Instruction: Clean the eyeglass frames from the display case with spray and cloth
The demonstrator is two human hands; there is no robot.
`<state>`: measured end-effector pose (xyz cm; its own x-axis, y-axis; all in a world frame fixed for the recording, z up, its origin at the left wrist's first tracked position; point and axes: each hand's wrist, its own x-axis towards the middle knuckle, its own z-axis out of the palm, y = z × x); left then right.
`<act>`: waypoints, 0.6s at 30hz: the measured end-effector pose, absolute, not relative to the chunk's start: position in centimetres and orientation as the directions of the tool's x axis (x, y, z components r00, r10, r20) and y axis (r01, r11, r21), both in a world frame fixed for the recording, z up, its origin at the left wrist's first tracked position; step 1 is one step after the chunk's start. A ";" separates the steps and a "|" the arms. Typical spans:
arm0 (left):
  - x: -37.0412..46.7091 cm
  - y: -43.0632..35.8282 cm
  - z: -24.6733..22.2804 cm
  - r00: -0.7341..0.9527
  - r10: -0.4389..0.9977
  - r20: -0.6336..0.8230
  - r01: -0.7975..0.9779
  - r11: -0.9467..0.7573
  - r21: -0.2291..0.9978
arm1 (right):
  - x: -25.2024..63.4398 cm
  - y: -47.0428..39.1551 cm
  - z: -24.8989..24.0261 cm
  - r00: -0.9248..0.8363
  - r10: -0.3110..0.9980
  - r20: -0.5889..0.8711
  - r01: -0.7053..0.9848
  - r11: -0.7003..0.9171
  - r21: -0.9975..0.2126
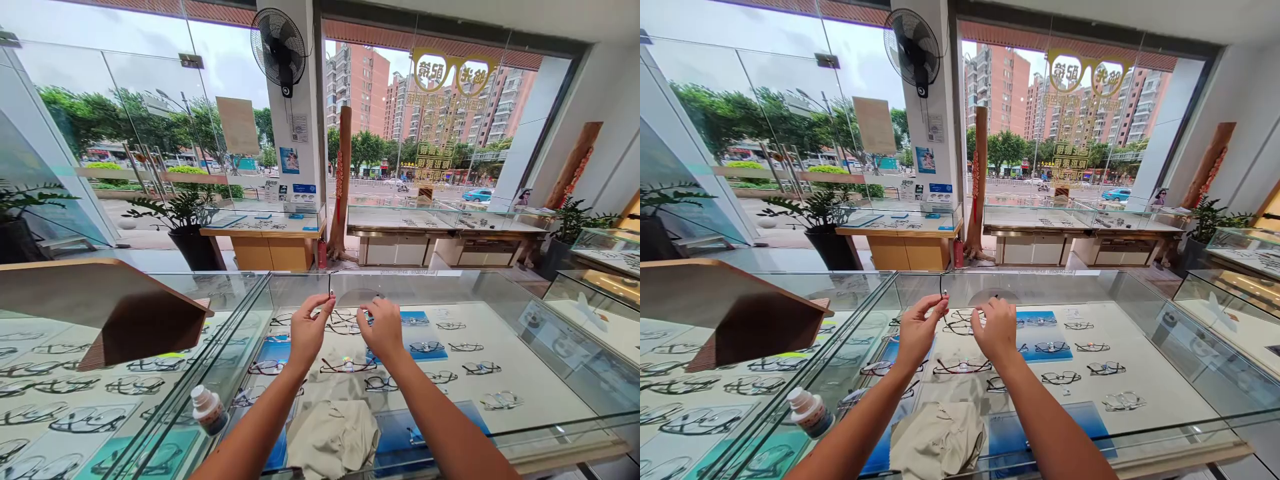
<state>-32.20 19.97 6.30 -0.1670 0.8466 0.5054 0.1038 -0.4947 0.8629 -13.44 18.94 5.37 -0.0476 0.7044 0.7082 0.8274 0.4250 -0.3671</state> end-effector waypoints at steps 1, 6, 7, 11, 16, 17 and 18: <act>-32.1 19.8 6.4 -0.148 0.849 0.507 0.106 -0.496 0.862 | -13.6 18.8 5.5 -0.065 0.683 0.727 0.804 0.468 -0.368; -31.3 19.3 6.3 -0.015 0.854 0.521 0.075 -0.518 0.852 | -14.7 18.0 5.8 -0.172 0.628 0.759 0.572 0.691 -0.441; -31.2 19.3 6.2 0.012 0.857 0.515 0.057 -0.515 0.855 | -14.9 17.8 5.7 -0.175 0.636 0.751 0.544 0.699 -0.465; -31.1 19.5 5.9 0.061 0.875 0.480 -0.039 -0.478 0.877 | -15.4 17.6 5.3 -0.158 0.672 0.723 0.466 0.696 -0.546; -30.8 19.3 5.9 0.077 0.903 0.423 -0.137 -0.411 0.901 | -15.5 17.7 4.9 -0.162 0.677 0.718 0.457 0.696 -0.554; -30.8 19.2 5.9 0.081 0.905 0.418 -0.140 -0.405 0.903 | -15.5 17.8 4.8 -0.158 0.677 0.718 0.467 0.692 -0.550; -30.8 19.1 5.9 0.086 0.904 0.418 -0.135 -0.405 0.904 | -15.5 17.9 4.7 -0.151 0.678 0.719 0.474 0.688 -0.550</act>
